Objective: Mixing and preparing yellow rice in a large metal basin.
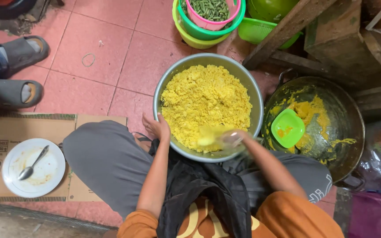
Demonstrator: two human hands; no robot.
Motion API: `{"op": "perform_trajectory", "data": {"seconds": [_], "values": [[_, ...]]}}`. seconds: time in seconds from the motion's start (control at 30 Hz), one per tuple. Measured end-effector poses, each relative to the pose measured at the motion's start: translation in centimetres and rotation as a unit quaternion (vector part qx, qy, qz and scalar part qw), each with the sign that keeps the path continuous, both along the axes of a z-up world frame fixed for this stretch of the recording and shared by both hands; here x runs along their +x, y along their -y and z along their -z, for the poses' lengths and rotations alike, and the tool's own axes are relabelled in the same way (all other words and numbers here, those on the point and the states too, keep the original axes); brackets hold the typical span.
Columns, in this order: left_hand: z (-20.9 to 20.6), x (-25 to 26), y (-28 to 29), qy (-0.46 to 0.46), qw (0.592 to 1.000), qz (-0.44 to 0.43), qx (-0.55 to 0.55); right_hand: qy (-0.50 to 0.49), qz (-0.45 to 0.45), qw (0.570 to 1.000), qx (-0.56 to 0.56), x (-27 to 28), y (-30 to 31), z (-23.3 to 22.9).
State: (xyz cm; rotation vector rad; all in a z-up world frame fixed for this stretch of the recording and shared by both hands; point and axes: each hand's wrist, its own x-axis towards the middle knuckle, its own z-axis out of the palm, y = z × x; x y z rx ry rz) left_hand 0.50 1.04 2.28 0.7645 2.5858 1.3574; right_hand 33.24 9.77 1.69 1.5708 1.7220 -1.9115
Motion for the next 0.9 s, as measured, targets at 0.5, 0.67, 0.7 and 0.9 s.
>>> {"op": "perform_trajectory", "data": {"seconds": [0.5, 0.67, 0.7, 0.9], "values": [[0.5, 1.4, 0.3, 0.094, 0.995, -0.026, 0.023, 0.004, -0.018, 0.989, 0.146, -19.0, -6.2, 3.0], [-0.6, 1.1, 0.3, 0.118, 0.991, -0.022, 0.057, 0.066, -0.25, 0.963, 0.077, -11.3, 2.4, 6.6], [-0.9, 0.9, 0.5, 0.118, 0.991, -0.023, 0.054, 0.066, -0.251, 0.963, 0.074, -9.7, 2.8, 5.1], [-1.1, 1.3, 1.2, 0.157, 0.986, -0.019, 0.059, 0.095, -0.316, 0.937, 0.118, -4.3, -1.4, -2.7]]}}
